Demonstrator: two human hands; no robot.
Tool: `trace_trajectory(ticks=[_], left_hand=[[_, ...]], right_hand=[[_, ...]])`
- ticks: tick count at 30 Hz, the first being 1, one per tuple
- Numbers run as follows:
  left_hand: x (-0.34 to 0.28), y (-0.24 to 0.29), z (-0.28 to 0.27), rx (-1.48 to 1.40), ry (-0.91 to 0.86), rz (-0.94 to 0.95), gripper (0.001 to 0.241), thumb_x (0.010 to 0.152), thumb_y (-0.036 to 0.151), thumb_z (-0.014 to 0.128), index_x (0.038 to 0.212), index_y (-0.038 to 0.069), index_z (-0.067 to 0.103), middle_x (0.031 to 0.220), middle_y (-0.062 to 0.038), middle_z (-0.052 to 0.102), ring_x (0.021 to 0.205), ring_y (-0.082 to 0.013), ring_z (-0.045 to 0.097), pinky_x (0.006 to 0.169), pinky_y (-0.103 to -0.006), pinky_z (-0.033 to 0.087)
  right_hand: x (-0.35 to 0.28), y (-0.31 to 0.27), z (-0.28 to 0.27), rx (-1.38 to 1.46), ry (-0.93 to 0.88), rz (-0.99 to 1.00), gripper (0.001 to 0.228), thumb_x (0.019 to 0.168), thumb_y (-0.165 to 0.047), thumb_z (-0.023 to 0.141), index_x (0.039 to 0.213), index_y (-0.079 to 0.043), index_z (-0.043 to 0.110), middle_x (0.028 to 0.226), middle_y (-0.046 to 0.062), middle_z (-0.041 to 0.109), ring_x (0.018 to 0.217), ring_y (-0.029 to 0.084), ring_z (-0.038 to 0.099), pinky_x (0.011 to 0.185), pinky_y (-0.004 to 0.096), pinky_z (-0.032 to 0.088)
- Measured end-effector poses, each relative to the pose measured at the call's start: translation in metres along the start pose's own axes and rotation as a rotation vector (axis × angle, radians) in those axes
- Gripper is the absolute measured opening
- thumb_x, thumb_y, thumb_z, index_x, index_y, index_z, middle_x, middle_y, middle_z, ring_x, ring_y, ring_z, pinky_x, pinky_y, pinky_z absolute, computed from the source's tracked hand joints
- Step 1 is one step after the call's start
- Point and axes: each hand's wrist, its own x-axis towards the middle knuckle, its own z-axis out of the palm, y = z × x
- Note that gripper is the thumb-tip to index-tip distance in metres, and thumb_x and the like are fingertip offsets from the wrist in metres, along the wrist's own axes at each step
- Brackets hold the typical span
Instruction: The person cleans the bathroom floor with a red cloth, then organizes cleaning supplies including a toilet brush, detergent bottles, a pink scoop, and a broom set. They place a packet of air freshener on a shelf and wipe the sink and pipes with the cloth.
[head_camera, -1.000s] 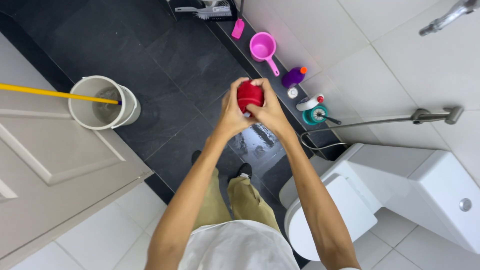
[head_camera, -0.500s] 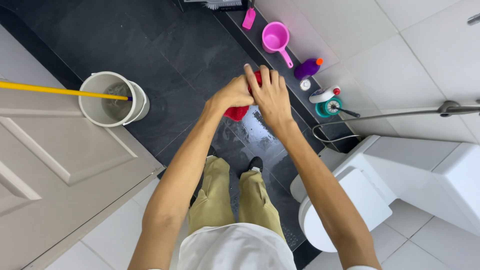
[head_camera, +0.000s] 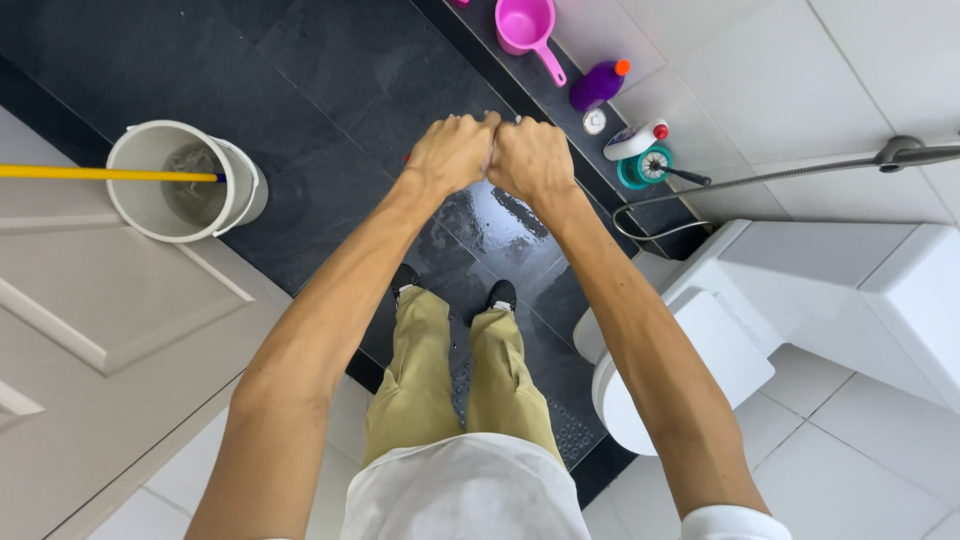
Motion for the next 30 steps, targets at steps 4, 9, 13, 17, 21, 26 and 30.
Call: trace_trajectory(ticks=[4,9,13,17,21,26,30], left_hand=[[0.008,-0.008,0.000,0.067,0.078,0.106,0.032,0.080,0.003,0.076,0.107,0.000,0.061,0.083,-0.024,0.074,0.080,-0.0391,0.075,0.067,-0.0465,0.061],[0.015,0.001,-0.046,0.137,0.223,0.085,0.060,0.066,0.000,0.080,0.122,-0.001,0.060,0.101,-0.022,0.069,0.091,-0.0366,0.072,0.072,-0.0441,0.060],[0.008,-0.019,-0.057,0.032,0.346,0.044,0.071,0.068,0.013,0.089,0.132,0.007,0.059,0.115,-0.013,0.061,0.110,-0.0322,0.065,0.091,-0.0463,0.055],[-0.017,-0.055,-0.058,-0.071,0.443,-0.084,0.064,0.078,0.000,0.080,0.138,0.011,0.061,0.119,-0.012,0.063,0.111,-0.0312,0.067,0.091,-0.0420,0.058],[-0.051,-0.096,-0.058,-0.252,0.371,-0.351,0.043,0.087,0.002,0.076,0.128,0.011,0.067,0.117,-0.011,0.069,0.103,-0.0276,0.071,0.084,-0.0409,0.059],[-0.061,-0.141,-0.028,-0.316,0.229,-0.463,0.033,0.091,0.002,0.070,0.121,0.014,0.073,0.113,-0.009,0.074,0.098,-0.0217,0.074,0.087,-0.0367,0.059],[-0.041,-0.123,-0.018,-0.844,0.071,-0.483,0.044,0.094,0.010,0.068,0.136,0.017,0.062,0.117,-0.005,0.075,0.099,-0.0158,0.074,0.086,-0.0332,0.062]], right_hand=[[0.005,0.008,0.002,0.009,-0.002,0.027,0.018,0.079,-0.020,0.072,0.085,-0.003,0.072,0.079,0.022,0.071,0.072,0.038,0.071,0.067,0.045,0.058],[0.015,0.016,-0.004,-0.030,0.159,0.062,0.041,0.074,-0.009,0.077,0.112,0.000,0.064,0.098,0.022,0.072,0.078,0.038,0.073,0.060,0.048,0.058],[0.017,0.022,-0.022,0.116,0.231,0.191,0.069,0.065,-0.011,0.087,0.127,-0.001,0.057,0.107,0.022,0.069,0.085,0.041,0.072,0.066,0.050,0.058],[0.015,0.017,-0.030,0.295,0.329,0.244,0.071,0.072,-0.020,0.091,0.132,-0.004,0.057,0.104,0.018,0.071,0.089,0.045,0.071,0.070,0.053,0.056],[0.022,0.020,-0.002,0.428,0.503,0.317,0.060,0.076,-0.023,0.090,0.122,0.001,0.062,0.110,0.021,0.065,0.099,0.042,0.066,0.083,0.049,0.053],[0.038,0.014,0.038,0.398,0.541,0.388,0.040,0.083,-0.019,0.087,0.106,0.007,0.068,0.112,0.022,0.058,0.103,0.040,0.057,0.093,0.048,0.046],[0.046,-0.009,0.053,0.702,0.536,0.365,0.029,0.092,-0.008,0.071,0.118,0.004,0.066,0.111,0.021,0.067,0.098,0.032,0.069,0.090,0.042,0.053]])
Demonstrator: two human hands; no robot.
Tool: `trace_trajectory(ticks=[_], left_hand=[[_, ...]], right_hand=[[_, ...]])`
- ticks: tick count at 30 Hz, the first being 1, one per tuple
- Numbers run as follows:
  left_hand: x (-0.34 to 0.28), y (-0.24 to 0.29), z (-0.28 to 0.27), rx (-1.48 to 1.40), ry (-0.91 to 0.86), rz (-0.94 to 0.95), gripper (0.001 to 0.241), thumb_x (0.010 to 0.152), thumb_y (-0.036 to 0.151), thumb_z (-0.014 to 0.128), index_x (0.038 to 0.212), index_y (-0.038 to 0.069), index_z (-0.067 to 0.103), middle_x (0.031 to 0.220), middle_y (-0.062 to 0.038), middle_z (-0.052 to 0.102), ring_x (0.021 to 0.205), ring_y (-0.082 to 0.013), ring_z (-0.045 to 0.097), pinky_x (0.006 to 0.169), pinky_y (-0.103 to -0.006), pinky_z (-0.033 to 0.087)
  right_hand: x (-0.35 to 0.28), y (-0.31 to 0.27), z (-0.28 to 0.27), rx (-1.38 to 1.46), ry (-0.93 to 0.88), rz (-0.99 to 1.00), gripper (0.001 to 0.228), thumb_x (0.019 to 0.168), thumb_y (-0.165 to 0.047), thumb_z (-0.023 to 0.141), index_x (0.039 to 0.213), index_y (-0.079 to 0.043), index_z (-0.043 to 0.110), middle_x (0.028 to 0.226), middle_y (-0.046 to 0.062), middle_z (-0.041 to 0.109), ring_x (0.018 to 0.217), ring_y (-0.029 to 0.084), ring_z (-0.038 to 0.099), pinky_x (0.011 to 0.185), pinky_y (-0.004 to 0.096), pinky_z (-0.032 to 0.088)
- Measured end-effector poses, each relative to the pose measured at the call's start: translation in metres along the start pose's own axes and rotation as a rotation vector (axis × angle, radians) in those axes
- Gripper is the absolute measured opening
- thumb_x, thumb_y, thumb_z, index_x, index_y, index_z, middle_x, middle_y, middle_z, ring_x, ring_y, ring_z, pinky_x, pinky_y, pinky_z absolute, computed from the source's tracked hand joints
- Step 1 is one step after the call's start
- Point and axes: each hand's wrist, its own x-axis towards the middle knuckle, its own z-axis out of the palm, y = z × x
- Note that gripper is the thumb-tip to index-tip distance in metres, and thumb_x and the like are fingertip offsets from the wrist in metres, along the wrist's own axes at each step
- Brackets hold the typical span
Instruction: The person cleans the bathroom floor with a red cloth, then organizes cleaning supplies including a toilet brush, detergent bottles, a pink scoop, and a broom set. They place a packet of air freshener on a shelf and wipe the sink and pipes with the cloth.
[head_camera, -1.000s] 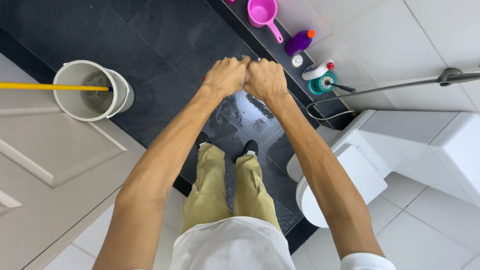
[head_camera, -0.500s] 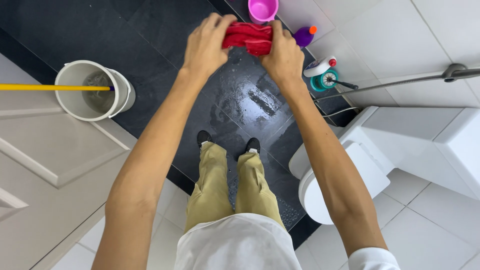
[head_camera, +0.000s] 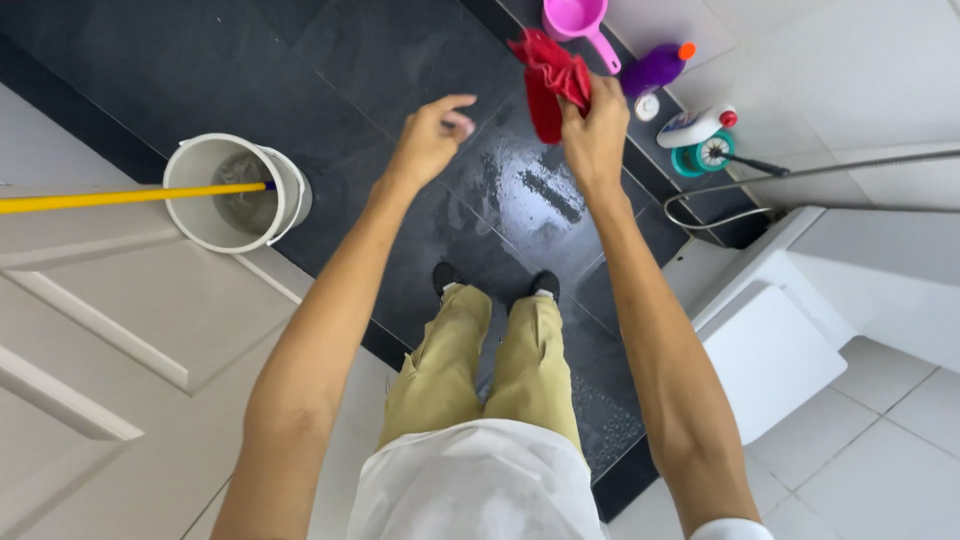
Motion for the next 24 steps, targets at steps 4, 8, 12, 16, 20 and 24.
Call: trace_trajectory(ticks=[4,8,12,16,20,24], left_hand=[[0.044,-0.008,0.046,-0.244,-0.052,0.226,0.058,0.091,0.008,0.074,0.142,0.008,0.048,0.123,-0.010,0.063,0.100,-0.0175,0.067,0.084,-0.0339,0.058],[0.085,-0.011,0.057,-0.554,-0.251,0.236,0.014,0.099,0.004,0.064,0.113,0.003,0.064,0.104,-0.009,0.073,0.093,-0.0156,0.071,0.083,-0.0307,0.060],[0.122,-0.005,0.065,-0.614,-0.193,0.179,0.005,0.101,0.003,0.063,0.100,0.005,0.059,0.092,-0.004,0.070,0.085,-0.0099,0.065,0.075,-0.0259,0.052],[0.152,0.005,0.076,-0.556,0.063,0.224,0.008,0.102,0.009,0.062,0.106,0.006,0.056,0.088,-0.003,0.065,0.081,-0.0073,0.059,0.071,-0.0241,0.049],[0.179,0.011,0.076,-0.407,0.264,0.401,0.013,0.106,0.013,0.064,0.113,0.005,0.058,0.100,-0.007,0.066,0.092,-0.0128,0.062,0.084,-0.0270,0.051],[0.184,0.026,0.068,-0.399,0.243,0.403,0.030,0.098,0.015,0.074,0.122,0.006,0.059,0.116,-0.011,0.067,0.108,-0.0197,0.063,0.096,-0.0328,0.050]], right_hand=[[0.011,-0.048,0.001,0.220,-0.029,0.147,0.023,0.097,-0.007,0.063,0.118,0.002,0.063,0.099,0.020,0.074,0.085,0.023,0.074,0.077,0.036,0.055],[0.034,-0.051,-0.003,0.236,0.028,0.254,0.028,0.097,-0.015,0.071,0.119,0.001,0.062,0.091,0.016,0.074,0.078,0.022,0.069,0.072,0.034,0.053],[0.061,0.012,0.002,0.204,0.078,-0.056,0.025,0.097,-0.012,0.080,0.115,0.003,0.071,0.099,0.015,0.071,0.087,0.022,0.068,0.078,0.035,0.054],[0.099,0.021,0.003,0.366,-0.008,0.144,0.030,0.092,-0.013,0.077,0.117,0.001,0.070,0.093,0.007,0.076,0.081,0.012,0.069,0.074,0.028,0.057],[0.133,0.026,0.027,0.293,0.051,0.189,0.027,0.094,-0.015,0.076,0.115,0.001,0.072,0.090,0.006,0.077,0.078,0.010,0.068,0.072,0.028,0.056],[0.152,0.053,0.082,0.403,0.241,0.184,0.026,0.096,-0.016,0.074,0.109,0.000,0.058,0.089,0.008,0.068,0.080,0.010,0.062,0.072,0.027,0.053]])
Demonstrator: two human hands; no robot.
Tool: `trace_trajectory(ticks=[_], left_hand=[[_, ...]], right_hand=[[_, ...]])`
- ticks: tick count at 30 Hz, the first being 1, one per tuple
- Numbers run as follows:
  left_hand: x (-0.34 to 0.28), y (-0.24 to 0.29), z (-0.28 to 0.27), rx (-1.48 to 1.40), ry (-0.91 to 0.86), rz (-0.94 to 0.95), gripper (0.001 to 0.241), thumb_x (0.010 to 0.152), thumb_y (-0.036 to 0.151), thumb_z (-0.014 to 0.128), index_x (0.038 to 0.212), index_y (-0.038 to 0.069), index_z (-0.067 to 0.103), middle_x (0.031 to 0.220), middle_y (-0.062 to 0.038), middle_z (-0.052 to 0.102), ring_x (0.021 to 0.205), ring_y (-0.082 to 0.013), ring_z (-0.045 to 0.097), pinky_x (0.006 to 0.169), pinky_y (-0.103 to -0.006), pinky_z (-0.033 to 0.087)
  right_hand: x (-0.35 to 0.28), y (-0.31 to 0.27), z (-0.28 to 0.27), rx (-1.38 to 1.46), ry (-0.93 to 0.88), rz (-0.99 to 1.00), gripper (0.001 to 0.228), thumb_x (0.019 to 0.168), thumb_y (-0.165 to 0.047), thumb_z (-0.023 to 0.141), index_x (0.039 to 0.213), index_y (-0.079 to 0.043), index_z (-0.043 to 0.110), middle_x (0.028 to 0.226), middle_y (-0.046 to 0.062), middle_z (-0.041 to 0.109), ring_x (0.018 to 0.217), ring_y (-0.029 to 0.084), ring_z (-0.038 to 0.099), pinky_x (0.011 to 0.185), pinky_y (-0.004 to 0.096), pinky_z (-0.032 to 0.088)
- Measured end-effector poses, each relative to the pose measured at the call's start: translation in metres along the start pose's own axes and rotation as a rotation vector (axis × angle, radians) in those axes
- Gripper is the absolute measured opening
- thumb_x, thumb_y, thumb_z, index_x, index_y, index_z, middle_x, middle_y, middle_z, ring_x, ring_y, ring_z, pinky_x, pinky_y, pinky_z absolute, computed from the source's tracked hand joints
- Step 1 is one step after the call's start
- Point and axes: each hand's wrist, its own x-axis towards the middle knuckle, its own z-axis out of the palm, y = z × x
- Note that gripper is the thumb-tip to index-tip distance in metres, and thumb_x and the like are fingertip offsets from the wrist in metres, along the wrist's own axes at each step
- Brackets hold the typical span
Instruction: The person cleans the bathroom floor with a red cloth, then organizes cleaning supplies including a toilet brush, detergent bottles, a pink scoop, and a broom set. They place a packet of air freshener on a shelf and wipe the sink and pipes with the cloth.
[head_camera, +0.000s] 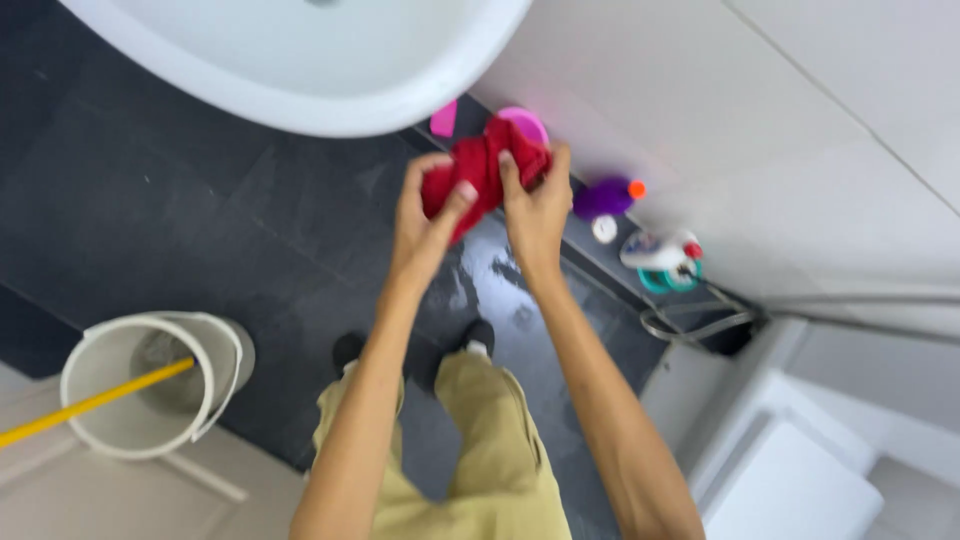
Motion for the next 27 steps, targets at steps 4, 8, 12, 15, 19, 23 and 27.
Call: trace_trajectory(ticks=[4,8,12,15,19,23,27], left_hand=[[0.029,-0.035,-0.007,0.253,-0.047,0.162,0.046,0.084,0.014,0.080,0.120,0.003,0.053,0.115,-0.016,0.067,0.108,-0.0318,0.067,0.092,-0.0394,0.052],[0.065,-0.096,-0.012,0.337,0.052,0.325,0.031,0.093,0.012,0.075,0.118,0.005,0.058,0.117,-0.018,0.067,0.109,-0.0399,0.066,0.091,-0.0437,0.053],[0.092,-0.137,-0.020,0.307,0.176,0.567,0.024,0.102,0.011,0.069,0.121,0.005,0.056,0.118,-0.015,0.066,0.109,-0.0376,0.068,0.092,-0.0421,0.055],[0.108,-0.161,-0.026,0.306,0.209,0.724,0.023,0.106,0.012,0.068,0.123,0.006,0.055,0.119,-0.013,0.065,0.110,-0.0329,0.069,0.094,-0.0387,0.057],[0.107,-0.184,-0.031,0.278,0.214,0.896,0.024,0.112,0.012,0.066,0.132,0.009,0.053,0.124,-0.008,0.062,0.115,-0.0253,0.068,0.099,-0.0328,0.057],[0.112,-0.190,-0.038,0.329,0.260,1.036,0.032,0.109,0.009,0.067,0.137,0.010,0.051,0.129,-0.008,0.056,0.119,-0.0247,0.063,0.102,-0.0329,0.056],[0.120,-0.183,-0.045,0.506,0.365,1.118,0.032,0.092,0.002,0.076,0.119,0.006,0.060,0.122,-0.013,0.055,0.111,-0.0305,0.058,0.096,-0.0421,0.053]], right_hand=[[0.015,0.050,0.047,0.089,0.091,-0.039,0.024,0.099,-0.016,0.075,0.095,-0.002,0.056,0.087,0.009,0.067,0.081,0.011,0.056,0.076,0.027,0.051],[0.045,0.093,0.084,0.234,0.039,-0.273,0.021,0.100,-0.015,0.072,0.096,-0.002,0.056,0.105,0.005,0.070,0.088,0.009,0.058,0.078,0.027,0.052],[0.068,0.129,0.112,0.199,0.109,-0.528,0.023,0.104,-0.014,0.072,0.099,-0.002,0.053,0.096,0.003,0.063,0.089,0.009,0.054,0.081,0.026,0.049],[0.077,0.149,0.122,0.208,0.135,-0.642,0.027,0.109,-0.014,0.072,0.098,-0.003,0.050,0.088,-0.001,0.054,0.083,0.007,0.047,0.075,0.024,0.044],[0.077,0.163,0.128,0.407,0.074,-0.743,0.028,0.115,-0.014,0.070,0.100,-0.005,0.048,0.086,-0.003,0.049,0.079,0.006,0.044,0.071,0.023,0.041],[0.070,0.179,0.134,0.458,0.062,-0.804,0.028,0.116,-0.011,0.070,0.101,-0.004,0.047,0.086,-0.003,0.047,0.073,0.005,0.038,0.066,0.021,0.034],[0.073,0.185,0.139,0.259,0.114,-0.990,0.037,0.110,0.002,0.075,0.094,-0.004,0.042,0.111,0.004,0.058,0.084,0.005,0.048,0.078,0.020,0.044]])
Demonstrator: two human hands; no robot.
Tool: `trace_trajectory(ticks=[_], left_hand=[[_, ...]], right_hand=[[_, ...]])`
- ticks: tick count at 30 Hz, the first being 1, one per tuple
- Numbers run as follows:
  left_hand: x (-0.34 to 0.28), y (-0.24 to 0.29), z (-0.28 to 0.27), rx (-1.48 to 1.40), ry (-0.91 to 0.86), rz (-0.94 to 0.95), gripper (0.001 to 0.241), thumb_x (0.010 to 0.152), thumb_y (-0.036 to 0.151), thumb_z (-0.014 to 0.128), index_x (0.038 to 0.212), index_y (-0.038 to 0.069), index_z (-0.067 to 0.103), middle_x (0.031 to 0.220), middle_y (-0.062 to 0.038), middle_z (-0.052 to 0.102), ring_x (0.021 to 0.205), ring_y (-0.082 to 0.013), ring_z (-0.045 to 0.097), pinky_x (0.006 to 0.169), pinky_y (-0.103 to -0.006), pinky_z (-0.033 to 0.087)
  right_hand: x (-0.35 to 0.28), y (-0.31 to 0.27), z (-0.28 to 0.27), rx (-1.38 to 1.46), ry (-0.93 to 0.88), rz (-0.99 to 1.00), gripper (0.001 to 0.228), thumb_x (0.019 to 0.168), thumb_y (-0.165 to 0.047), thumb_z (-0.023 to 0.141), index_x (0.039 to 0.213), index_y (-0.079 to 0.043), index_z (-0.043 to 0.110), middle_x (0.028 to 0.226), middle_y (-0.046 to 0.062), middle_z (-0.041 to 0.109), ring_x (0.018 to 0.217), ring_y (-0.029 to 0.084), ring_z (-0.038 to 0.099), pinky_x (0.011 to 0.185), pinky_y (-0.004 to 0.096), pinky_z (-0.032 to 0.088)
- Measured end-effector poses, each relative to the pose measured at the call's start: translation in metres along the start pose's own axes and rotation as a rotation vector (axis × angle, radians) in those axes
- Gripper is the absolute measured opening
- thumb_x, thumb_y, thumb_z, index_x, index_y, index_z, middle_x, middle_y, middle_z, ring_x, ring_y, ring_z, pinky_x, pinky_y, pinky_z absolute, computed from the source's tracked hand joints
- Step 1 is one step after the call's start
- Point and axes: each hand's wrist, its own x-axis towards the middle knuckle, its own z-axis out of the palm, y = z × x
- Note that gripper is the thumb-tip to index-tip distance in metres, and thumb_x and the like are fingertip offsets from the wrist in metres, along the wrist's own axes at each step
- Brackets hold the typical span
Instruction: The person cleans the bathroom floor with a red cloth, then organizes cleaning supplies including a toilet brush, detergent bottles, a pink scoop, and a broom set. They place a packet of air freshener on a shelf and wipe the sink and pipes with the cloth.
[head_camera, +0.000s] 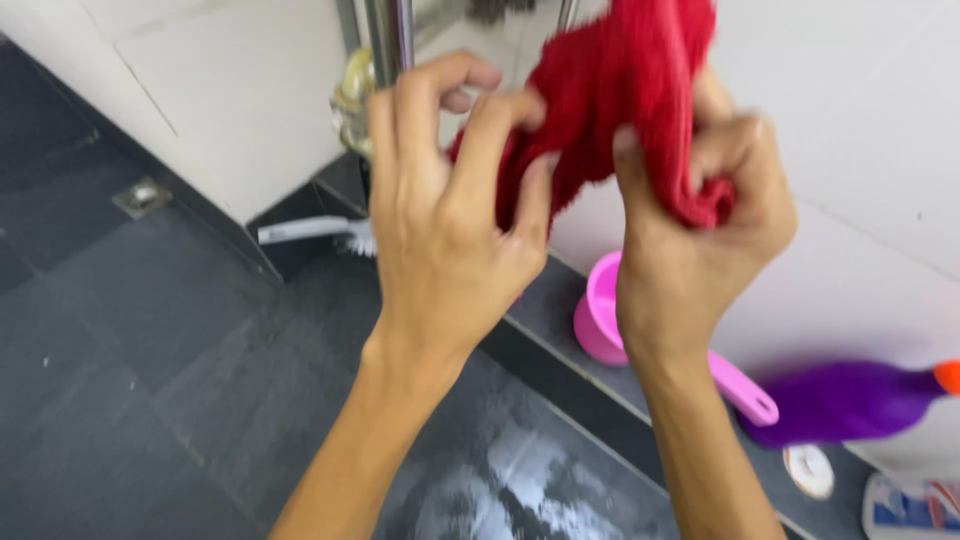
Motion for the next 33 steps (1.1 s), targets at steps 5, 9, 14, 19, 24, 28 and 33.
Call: trace_trajectory(ticks=[5,9,14,19,24,28,33], left_hand=[[0.000,-0.018,0.006,0.129,0.068,0.045,0.022,0.091,-0.004,0.073,0.105,0.005,0.060,0.115,-0.011,0.056,0.105,-0.0308,0.060,0.088,-0.0396,0.052],[0.006,-0.020,0.013,-0.165,0.071,-0.300,0.016,0.099,-0.006,0.064,0.109,0.001,0.053,0.107,-0.013,0.057,0.093,-0.0273,0.068,0.076,-0.0355,0.057],[0.002,-0.010,0.014,-0.415,-0.145,-0.542,0.036,0.091,0.010,0.072,0.122,0.003,0.054,0.111,-0.014,0.064,0.092,-0.0261,0.076,0.067,-0.0327,0.060],[-0.015,-0.021,0.024,-0.002,-0.112,-0.112,0.075,0.085,0.032,0.082,0.142,0.000,0.045,0.136,-0.025,0.054,0.125,-0.0414,0.059,0.102,-0.0454,0.052],[-0.013,-0.044,0.019,-0.316,-0.308,-0.382,0.082,0.084,0.040,0.084,0.144,-0.001,0.047,0.135,-0.027,0.056,0.122,-0.0387,0.062,0.097,-0.0423,0.055],[-0.006,-0.049,0.020,-0.835,-0.203,-0.596,0.055,0.083,0.020,0.080,0.131,0.005,0.058,0.128,-0.022,0.067,0.119,-0.0289,0.070,0.104,-0.0363,0.060],[0.014,-0.064,0.013,-0.267,0.344,-0.056,0.042,0.081,-0.012,0.071,0.114,0.008,0.055,0.125,-0.017,0.051,0.117,-0.0286,0.054,0.104,-0.0318,0.052]], right_hand=[[-0.001,0.016,0.006,0.022,0.001,0.081,0.038,0.096,0.009,0.073,0.084,-0.007,0.040,0.116,0.012,0.072,0.096,0.006,0.063,0.086,0.023,0.054],[-0.005,0.040,0.010,-0.035,0.098,0.143,0.041,0.096,0.007,0.078,0.082,-0.007,0.042,0.090,0.002,0.056,0.082,0.005,0.047,0.075,0.022,0.041],[-0.002,0.022,0.025,0.302,0.118,0.277,0.028,0.099,0.002,0.072,0.096,-0.009,0.047,0.086,-0.002,0.057,0.077,0.003,0.050,0.070,0.020,0.043],[0.007,-0.001,0.036,0.882,0.212,0.536,0.031,0.094,-0.010,0.049,0.124,-0.003,0.048,0.117,0.011,0.067,0.107,0.022,0.066,0.089,0.036,0.056],[-0.016,0.036,0.019,1.112,0.035,0.497,0.034,0.110,-0.015,0.049,0.139,0.003,0.050,0.133,0.016,0.064,0.121,0.029,0.059,0.093,0.040,0.048],[-0.002,0.048,0.040,1.173,-0.054,0.429,0.033,0.114,-0.013,0.051,0.142,0.004,0.052,0.139,0.013,0.062,0.130,0.025,0.054,0.117,0.043,0.042],[0.024,0.066,0.091,1.200,-0.081,0.331,0.031,0.114,-0.012,0.054,0.142,0.002,0.052,0.140,0.010,0.062,0.131,0.021,0.053,0.121,0.040,0.037]])
